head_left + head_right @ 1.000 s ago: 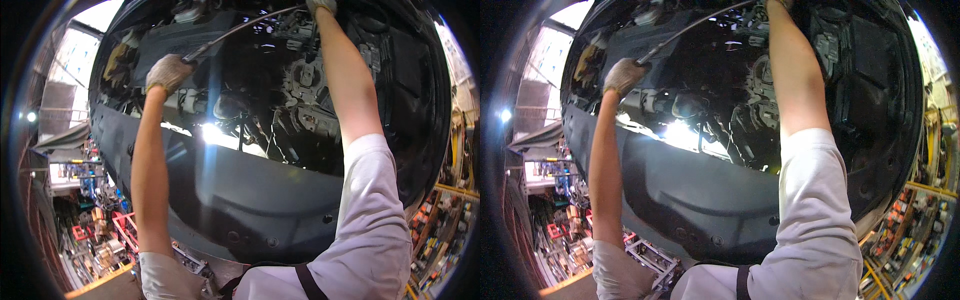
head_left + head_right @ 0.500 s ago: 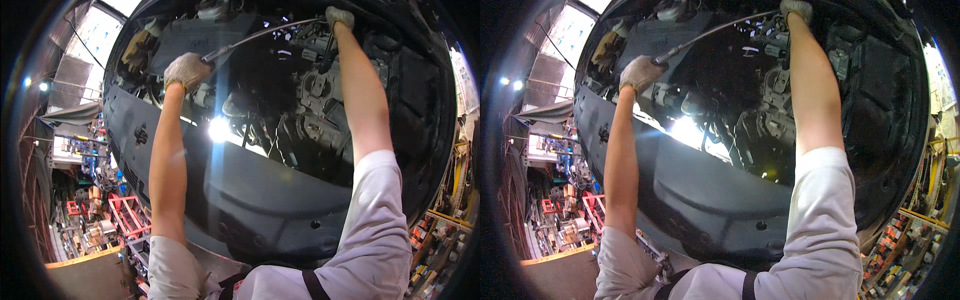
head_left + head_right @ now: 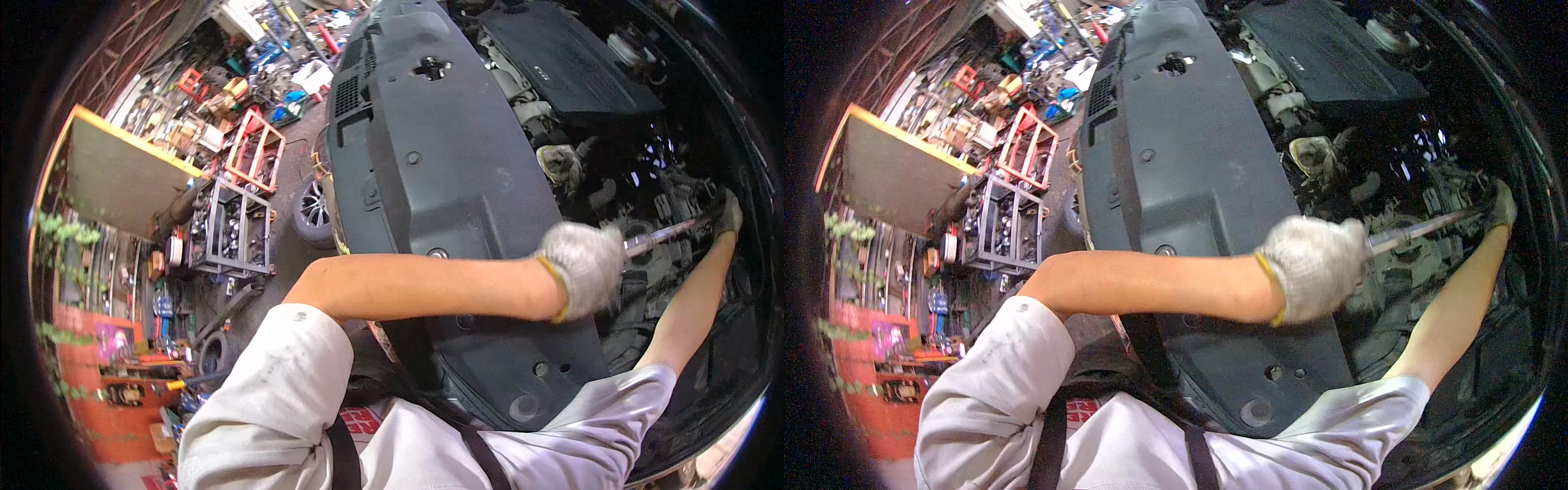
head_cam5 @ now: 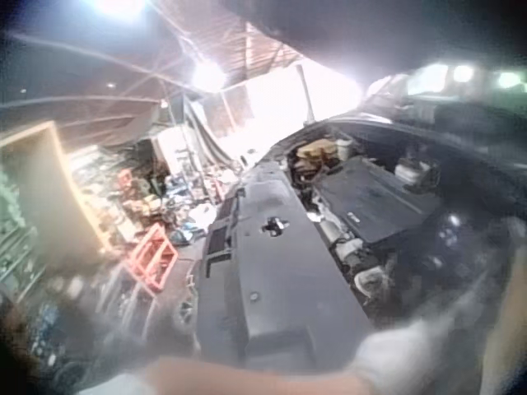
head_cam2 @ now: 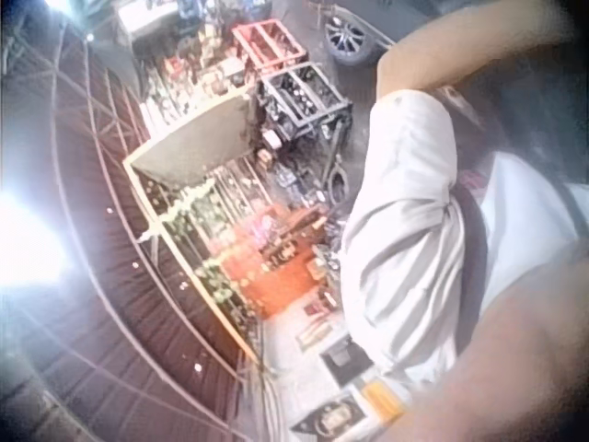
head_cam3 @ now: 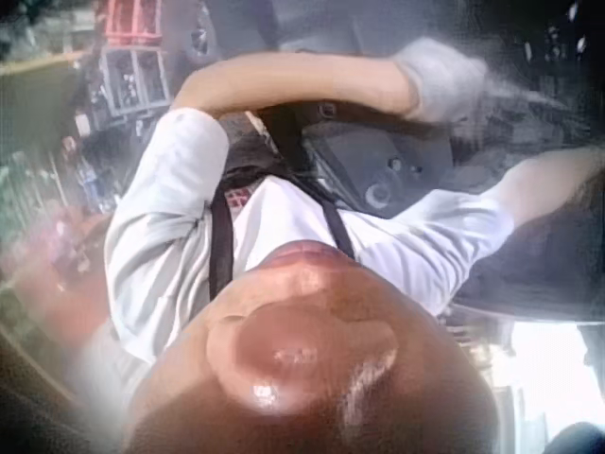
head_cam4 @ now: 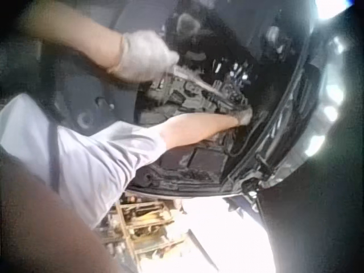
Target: The person uses a socket wrench to tighten bolts on the engine of a car with the hood open. The person repeatedly reaches into the engine bay to adjust fasteners.
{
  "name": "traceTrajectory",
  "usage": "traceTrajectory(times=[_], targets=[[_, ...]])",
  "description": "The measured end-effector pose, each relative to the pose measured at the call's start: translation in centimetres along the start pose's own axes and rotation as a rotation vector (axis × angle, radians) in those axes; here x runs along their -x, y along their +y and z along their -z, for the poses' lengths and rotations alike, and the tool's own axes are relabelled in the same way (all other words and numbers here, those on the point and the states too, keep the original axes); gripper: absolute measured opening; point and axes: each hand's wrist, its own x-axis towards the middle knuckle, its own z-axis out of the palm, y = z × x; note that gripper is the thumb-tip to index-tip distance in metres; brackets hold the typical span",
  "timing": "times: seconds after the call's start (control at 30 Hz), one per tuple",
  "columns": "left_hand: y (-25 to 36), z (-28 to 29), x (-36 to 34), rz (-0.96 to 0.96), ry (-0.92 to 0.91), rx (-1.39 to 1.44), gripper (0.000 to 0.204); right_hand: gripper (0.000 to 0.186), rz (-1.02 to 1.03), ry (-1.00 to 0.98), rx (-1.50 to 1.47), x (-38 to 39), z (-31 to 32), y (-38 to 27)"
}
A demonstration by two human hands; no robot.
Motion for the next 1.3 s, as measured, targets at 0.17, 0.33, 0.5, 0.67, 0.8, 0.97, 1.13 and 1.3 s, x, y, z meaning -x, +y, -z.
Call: traceTrajectory(times=[0.17,0.33,0.5,0.67,0.8,0.97,1.13,1.3], targets=[[7.2,-2.1,3.5,-0.140,-0.161,0.191,0.039,0.038,0.109,-0.274,-0.254,-2.5,0.5,0.0],[9.1,-2.9,2.9,-0.024,-0.158,0.435,0.041,0.045,0.001,-0.203,-0.048,-7.9,-2.3,2.8],[4.3,-0.3,1.3,0.020,-0.119,0.275,0.026,0.054,-0.025,-0.172,-0.023,-9.7,-3.5,2.7],[-1.2,0.4,0.8,-0.085,0.242,0.161,0.028,0.060,0.048,-0.054,0.179,-10.2,-5.3,2.1],[-2.0,-0.6,0.5,-0.037,0.331,0.165,0.020,0.063,0.262,0.010,0.461,-11.3,-2.8,2.1],[-2.9,-0.7,1.5,-0.001,0.323,0.303,0.019,0.058,0.176,-0.041,0.111,-6.5,-4.4,2.5],[-4.0,0.9,-1.2,-0.179,0.234,0.374,0.020,0.053,0.119,0.031,-0.004,-6.6,-0.1,1.1],[-12.6,6.5,-5.0,-0.188,0.054,0.239,0.037,0.056,0.284,0.339,0.602,-3.7,-0.5,0.3]])
